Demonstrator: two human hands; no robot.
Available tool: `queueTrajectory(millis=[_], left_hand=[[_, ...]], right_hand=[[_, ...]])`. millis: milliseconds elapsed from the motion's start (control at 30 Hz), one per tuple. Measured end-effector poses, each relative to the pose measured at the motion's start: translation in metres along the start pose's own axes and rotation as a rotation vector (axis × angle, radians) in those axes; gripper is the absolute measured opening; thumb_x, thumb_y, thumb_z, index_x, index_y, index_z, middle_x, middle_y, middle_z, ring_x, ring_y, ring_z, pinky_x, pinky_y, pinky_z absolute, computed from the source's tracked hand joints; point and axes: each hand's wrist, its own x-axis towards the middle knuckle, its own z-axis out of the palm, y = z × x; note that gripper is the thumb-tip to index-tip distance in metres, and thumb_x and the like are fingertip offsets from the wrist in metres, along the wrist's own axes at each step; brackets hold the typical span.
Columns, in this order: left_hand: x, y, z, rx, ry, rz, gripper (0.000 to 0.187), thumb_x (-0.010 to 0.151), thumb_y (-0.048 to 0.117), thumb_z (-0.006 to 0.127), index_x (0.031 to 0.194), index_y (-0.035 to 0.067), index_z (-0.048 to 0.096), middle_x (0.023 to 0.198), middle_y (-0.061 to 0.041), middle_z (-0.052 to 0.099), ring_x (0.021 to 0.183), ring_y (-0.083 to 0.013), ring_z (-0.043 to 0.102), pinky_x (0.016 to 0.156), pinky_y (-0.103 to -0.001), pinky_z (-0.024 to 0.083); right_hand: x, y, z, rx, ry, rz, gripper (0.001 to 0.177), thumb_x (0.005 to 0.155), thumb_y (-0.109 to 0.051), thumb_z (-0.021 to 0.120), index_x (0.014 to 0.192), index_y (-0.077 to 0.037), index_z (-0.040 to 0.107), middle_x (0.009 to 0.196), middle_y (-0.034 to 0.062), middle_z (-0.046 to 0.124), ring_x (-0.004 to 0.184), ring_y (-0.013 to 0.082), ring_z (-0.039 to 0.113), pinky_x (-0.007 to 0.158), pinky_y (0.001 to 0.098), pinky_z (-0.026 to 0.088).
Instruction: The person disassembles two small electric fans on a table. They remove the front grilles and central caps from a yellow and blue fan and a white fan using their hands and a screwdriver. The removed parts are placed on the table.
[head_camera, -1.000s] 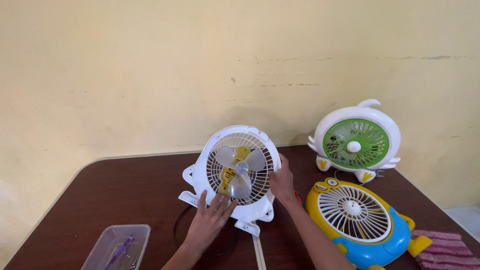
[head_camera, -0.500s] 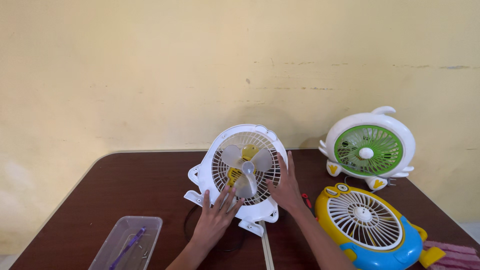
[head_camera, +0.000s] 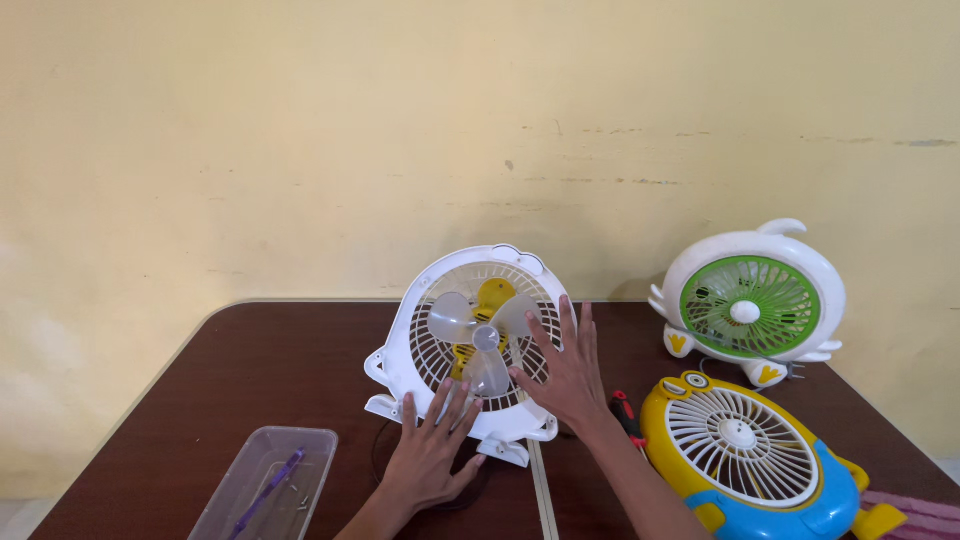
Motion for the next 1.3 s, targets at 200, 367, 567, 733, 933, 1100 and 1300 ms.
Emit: queueTrajectory(millis=[200, 367, 567, 733, 933, 1100, 1300], left_hand=[[0.0, 0.0, 0.005, -0.037, -0.025, -0.037, 0.086, 0.091, 0.059, 0.058, 0.157, 0.014, 0.027, 0.165, -0.011, 0.018, 0.152, -0.0328, 0.007, 0.111, -0.076, 0.007], [-0.002, -0.002, 0.009, -0.05, -0.122, -0.075, 0.086, 0.091, 0.056, 0.06, 0.158, 0.014, 0.025, 0.169, -0.011, 0.015, 0.157, -0.0348, 0.004, 0.11, -0.078, 0.007], [0.002, 0.0, 0.018, 0.041, 0.031, -0.046, 0.079, 0.09, 0.051, 0.062, 0.155, 0.015, 0.036, 0.165, -0.009, 0.024, 0.153, -0.0326, 0.011, 0.109, -0.078, 0.014], [0.011, -0.001, 0.029, 0.113, 0.073, -0.057, 0.069, 0.09, 0.053, 0.062, 0.146, 0.014, 0.049, 0.164, -0.009, 0.029, 0.153, -0.0337, 0.015, 0.107, -0.079, 0.018], [0.022, 0.001, 0.037, 0.191, 0.07, -0.08, 0.07, 0.087, 0.057, 0.061, 0.142, 0.014, 0.054, 0.161, -0.01, 0.034, 0.152, -0.035, 0.018, 0.108, -0.08, 0.02], [0.036, 0.0, 0.036, 0.254, -0.008, -0.087, 0.071, 0.088, 0.059, 0.06, 0.141, 0.013, 0.054, 0.159, -0.012, 0.039, 0.151, -0.0355, 0.02, 0.108, -0.08, 0.019], [0.054, -0.002, 0.023, 0.208, -0.157, -0.141, 0.069, 0.088, 0.058, 0.059, 0.141, 0.014, 0.054, 0.159, -0.011, 0.036, 0.15, -0.0337, 0.02, 0.11, -0.08, 0.017]], right_hand=[[0.002, -0.009, 0.001, -0.068, -0.007, -0.014, 0.089, 0.078, -0.052, 0.074, 0.155, -0.025, 0.038, 0.164, 0.0265, 0.01, 0.149, 0.0571, 0.004, 0.115, 0.072, 0.014], [-0.001, -0.004, 0.007, -0.081, -0.027, -0.003, 0.084, 0.082, -0.047, 0.07, 0.157, -0.024, 0.038, 0.166, 0.0257, 0.012, 0.152, 0.0523, 0.008, 0.118, 0.07, 0.015], [-0.002, 0.004, 0.014, -0.011, -0.001, -0.002, 0.087, 0.083, -0.045, 0.069, 0.158, -0.018, 0.033, 0.166, 0.0275, 0.01, 0.152, 0.0542, 0.006, 0.119, 0.0672, 0.015], [-0.009, 0.007, 0.017, 0.068, -0.057, 0.032, 0.093, 0.083, -0.046, 0.069, 0.16, -0.014, 0.027, 0.167, 0.0291, 0.005, 0.153, 0.052, 0.003, 0.119, 0.0662, 0.011], [-0.015, 0.012, 0.01, -0.053, -0.21, 0.092, 0.089, 0.086, -0.053, 0.065, 0.159, -0.02, 0.027, 0.168, 0.0218, 0.005, 0.153, 0.0491, -0.001, 0.116, 0.0693, 0.006], [-0.025, 0.021, -0.005, -0.068, -0.196, 0.109, 0.083, 0.088, -0.053, 0.063, 0.159, -0.024, 0.029, 0.169, 0.0192, 0.007, 0.153, 0.0504, -0.002, 0.116, 0.0707, 0.005], [-0.041, 0.042, -0.033, -0.113, -0.185, 0.135, 0.086, 0.086, -0.052, 0.065, 0.158, -0.023, 0.029, 0.168, 0.0186, 0.008, 0.152, 0.0508, -0.001, 0.115, 0.0708, 0.006]])
